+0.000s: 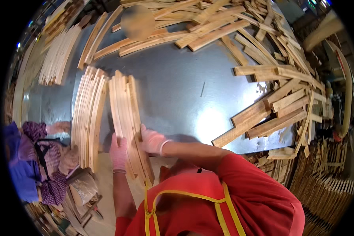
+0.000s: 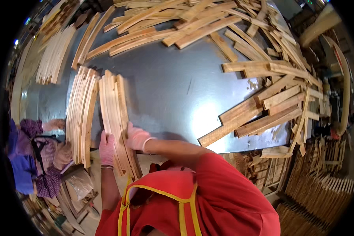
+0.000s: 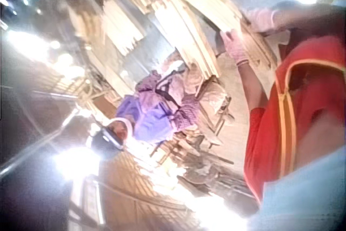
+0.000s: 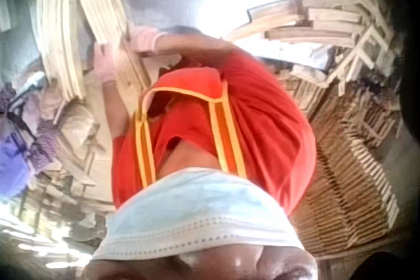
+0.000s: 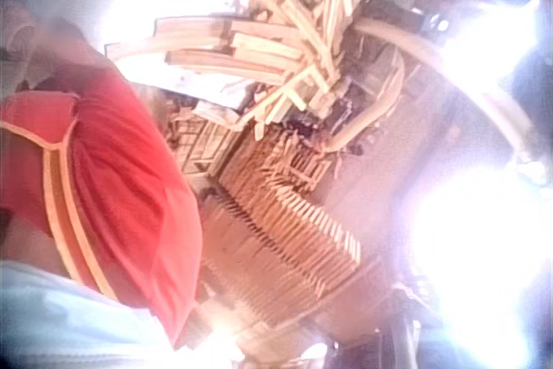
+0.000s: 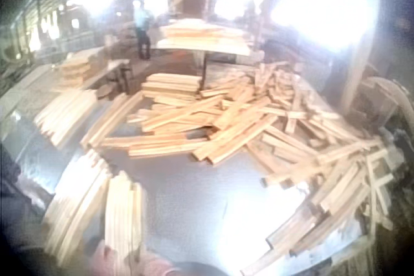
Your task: The person sorts wooden planks on a metal table, picking up pieces from a pile and arranging them into neat stacks. Another person is also present, working on a similar task nearby.
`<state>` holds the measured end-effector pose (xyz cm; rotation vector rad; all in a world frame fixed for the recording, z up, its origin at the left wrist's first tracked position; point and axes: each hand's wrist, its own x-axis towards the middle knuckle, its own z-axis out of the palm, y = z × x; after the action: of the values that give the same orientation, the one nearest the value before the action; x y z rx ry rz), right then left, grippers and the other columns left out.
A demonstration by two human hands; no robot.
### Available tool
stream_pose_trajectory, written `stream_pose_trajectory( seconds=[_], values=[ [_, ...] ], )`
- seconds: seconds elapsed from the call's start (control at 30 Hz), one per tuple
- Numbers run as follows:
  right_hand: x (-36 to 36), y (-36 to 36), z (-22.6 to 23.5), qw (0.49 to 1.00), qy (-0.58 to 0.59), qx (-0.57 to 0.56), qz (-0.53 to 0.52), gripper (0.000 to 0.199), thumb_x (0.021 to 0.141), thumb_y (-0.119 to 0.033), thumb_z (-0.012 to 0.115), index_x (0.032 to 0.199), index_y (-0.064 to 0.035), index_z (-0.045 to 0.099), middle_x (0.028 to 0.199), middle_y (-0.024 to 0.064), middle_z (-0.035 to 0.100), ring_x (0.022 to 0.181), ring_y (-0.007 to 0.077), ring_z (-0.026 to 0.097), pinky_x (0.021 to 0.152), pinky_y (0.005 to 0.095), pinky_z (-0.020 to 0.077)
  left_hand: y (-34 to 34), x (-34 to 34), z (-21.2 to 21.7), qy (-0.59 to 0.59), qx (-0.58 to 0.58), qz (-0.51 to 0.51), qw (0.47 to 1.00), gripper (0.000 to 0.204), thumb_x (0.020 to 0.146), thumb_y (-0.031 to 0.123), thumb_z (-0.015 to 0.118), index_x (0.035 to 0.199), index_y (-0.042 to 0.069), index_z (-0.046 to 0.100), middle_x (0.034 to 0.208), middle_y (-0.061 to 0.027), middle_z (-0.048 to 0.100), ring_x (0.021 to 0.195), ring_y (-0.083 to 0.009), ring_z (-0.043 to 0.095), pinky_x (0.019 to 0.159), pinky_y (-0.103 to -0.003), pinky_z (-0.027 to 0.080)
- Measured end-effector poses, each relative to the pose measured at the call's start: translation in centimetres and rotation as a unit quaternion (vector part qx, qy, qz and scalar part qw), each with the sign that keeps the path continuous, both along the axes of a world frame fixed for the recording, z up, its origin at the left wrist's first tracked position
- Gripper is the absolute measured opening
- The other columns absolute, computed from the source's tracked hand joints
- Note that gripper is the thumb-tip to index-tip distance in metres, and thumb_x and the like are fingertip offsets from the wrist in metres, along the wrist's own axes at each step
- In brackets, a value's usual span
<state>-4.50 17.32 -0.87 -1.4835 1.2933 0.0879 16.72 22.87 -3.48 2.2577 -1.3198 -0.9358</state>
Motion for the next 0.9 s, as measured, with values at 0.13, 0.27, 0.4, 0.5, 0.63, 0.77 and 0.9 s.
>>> stream_pose_trajectory(
  seconds=[0.13, 0.27, 0.4, 0.5, 0.63, 0.77, 0.9],
  values=[
    [-6.5, -2.9, -0.3, 0.986, -0.113, -0.011, 0.124, 0.065, 0.100, -0.040, 0.063, 0.155, -0.0081, 0.049, 0.143, 0.0201, 0.063, 0.132, 0.0382, 0.061, 0.113, 0.0443, 0.0487, 1.3, -7.2, 2.5, -0.139, -0.091, 0.018, 0.986, 0.095, 0.079, 0.044, 0.082, 0.155, 0.001, 0.042, 0.143, -0.0254, 0.057, 0.128, -0.0409, 0.060, 0.109, -0.046, 0.051],
    [-22.1, -8.4, -1.3, 0.990, -0.100, -0.090, -0.033, 0.044, 0.104, -0.020, 0.061, 0.144, -0.0043, 0.062, 0.143, 0.0142, 0.064, 0.133, 0.0256, 0.059, 0.115, 0.0346, 0.0456, 1.9, -7.6, 1.2, -0.299, 0.040, -0.054, 0.952, 0.120, 0.072, 0.062, 0.082, 0.163, 0.003, 0.031, 0.164, -0.0199, 0.036, 0.151, -0.0429, 0.034, 0.122, -0.054, 0.034],
    [-39.6, -13.9, 1.0, 0.926, 0.222, -0.298, -0.073, 0.079, 0.088, -0.024, 0.081, 0.158, -0.0073, 0.049, 0.154, 0.0188, 0.057, 0.144, 0.0333, 0.053, 0.121, 0.0401, 0.0412, 1.8, -7.6, 2.2, -0.330, 0.126, -0.056, 0.934, 0.115, 0.079, 0.068, 0.071, 0.167, 0.008, 0.028, 0.171, -0.0198, 0.027, 0.153, -0.0455, 0.029, 0.117, -0.057, 0.033],
    [-48.0, -16.1, -1.9, 0.878, 0.354, -0.321, 0.027, 0.080, 0.089, -0.017, 0.076, 0.160, -0.0070, 0.043, 0.156, 0.0167, 0.054, 0.143, 0.0359, 0.051, 0.119, 0.0423, 0.0419, 1.7, -7.3, 1.4, -0.364, 0.136, -0.080, 0.918, 0.109, 0.080, 0.069, 0.068, 0.163, 0.006, 0.037, 0.170, -0.0206, 0.027, 0.156, -0.0427, 0.024, 0.115, -0.055, 0.035],
    [-53.8, -16.6, -8.0, 0.818, 0.403, -0.404, 0.074, 0.082, 0.087, -0.007, 0.072, 0.163, -0.0074, 0.039, 0.154, 0.0178, 0.055, 0.138, 0.0407, 0.054, 0.115, 0.0484, 0.0440, -1.3, -8.9, 6.1, -0.308, 0.311, -0.096, 0.894, 0.106, 0.083, 0.068, 0.066, 0.163, 0.005, 0.038, 0.170, -0.0207, 0.032, 0.160, -0.0435, 0.021, 0.117, -0.054, 0.033],
    [-51.9, -15.9, -5.6, 0.837, 0.420, -0.336, 0.098, 0.076, 0.078, -0.003, 0.075, 0.151, -0.0066, 0.054, 0.140, 0.0207, 0.061, 0.127, 0.0412, 0.059, 0.109, 0.0482, 0.0474, -1.1, -7.2, 5.5, -0.320, 0.313, -0.121, 0.886, 0.100, 0.085, 0.068, 0.065, 0.160, 0.006, 0.043, 0.162, -0.0176, 0.045, 0.154, -0.0409, 0.033, 0.116, -0.054, 0.035],
    [-47.1, -15.5, -2.3, 0.847, 0.387, -0.293, 0.215, 0.062, 0.067, -0.013, 0.080, 0.129, -0.0096, 0.069, 0.121, 0.0187, 0.064, 0.113, 0.0405, 0.063, 0.097, 0.0465, 0.0551, -1.7, -3.7, 3.8, -0.313, 0.255, -0.097, 0.910, 0.093, 0.083, 0.067, 0.067, 0.152, 0.006, 0.055, 0.158, -0.0166, 0.052, 0.151, -0.0436, 0.040, 0.113, -0.056, 0.040]
  ],
)
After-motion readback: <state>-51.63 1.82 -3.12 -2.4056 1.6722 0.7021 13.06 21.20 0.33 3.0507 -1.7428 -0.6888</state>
